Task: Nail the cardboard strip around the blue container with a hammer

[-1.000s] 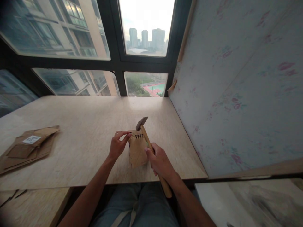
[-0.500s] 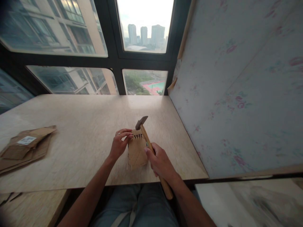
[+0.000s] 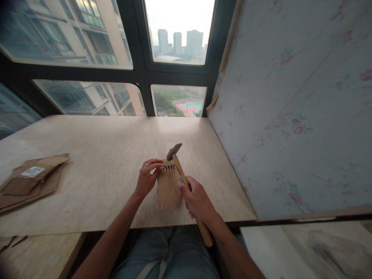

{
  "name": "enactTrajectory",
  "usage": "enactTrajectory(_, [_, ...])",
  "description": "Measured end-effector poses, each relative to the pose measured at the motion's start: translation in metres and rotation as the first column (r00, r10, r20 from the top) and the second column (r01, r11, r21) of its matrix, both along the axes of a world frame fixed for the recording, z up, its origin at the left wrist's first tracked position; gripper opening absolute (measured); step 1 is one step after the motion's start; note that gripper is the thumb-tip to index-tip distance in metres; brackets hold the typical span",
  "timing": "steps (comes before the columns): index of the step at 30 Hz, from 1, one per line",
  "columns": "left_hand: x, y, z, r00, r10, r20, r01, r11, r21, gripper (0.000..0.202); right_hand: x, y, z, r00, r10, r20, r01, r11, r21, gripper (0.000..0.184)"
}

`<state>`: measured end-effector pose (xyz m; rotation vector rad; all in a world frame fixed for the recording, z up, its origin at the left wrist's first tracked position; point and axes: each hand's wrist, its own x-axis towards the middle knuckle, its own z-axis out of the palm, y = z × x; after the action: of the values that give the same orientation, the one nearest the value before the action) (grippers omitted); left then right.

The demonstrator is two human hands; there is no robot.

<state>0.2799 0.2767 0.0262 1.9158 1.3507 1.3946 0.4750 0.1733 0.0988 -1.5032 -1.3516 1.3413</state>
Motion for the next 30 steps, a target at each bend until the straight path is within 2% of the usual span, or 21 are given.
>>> enactTrajectory(5, [-0.002,-0.003,0.006,0.995,0.0,-0.102,0.003,1.0,0.025,0.01,0.0,0.0,0.001,1.0,0.007,0.02,-0.007,1.0,0.004,0.027])
enactTrajectory(10, [-0.006,-0.007,0.009,0.982,0.001,-0.189,0.008,0.999,0.05,0.008,0.002,-0.001,0.008,0.998,0.034,0.053,-0.035,0.999,0.014,0.026])
enactTrajectory(16, [-0.009,-0.009,0.01,0.972,-0.043,-0.232,0.063,0.995,0.079,0.014,0.003,-0.005,0.019,0.978,0.104,0.182,-0.106,0.994,0.001,0.021])
enactTrajectory(22, [-0.009,-0.009,0.012,0.961,-0.061,-0.269,0.088,0.992,0.089,0.016,0.002,-0.007,0.018,0.969,0.125,0.211,-0.128,0.992,0.002,0.02])
enactTrajectory(30, [-0.008,-0.008,0.01,0.973,-0.077,-0.218,0.103,0.988,0.111,0.014,0.003,-0.013,0.032,0.956,0.102,0.274,-0.131,0.987,0.09,0.023])
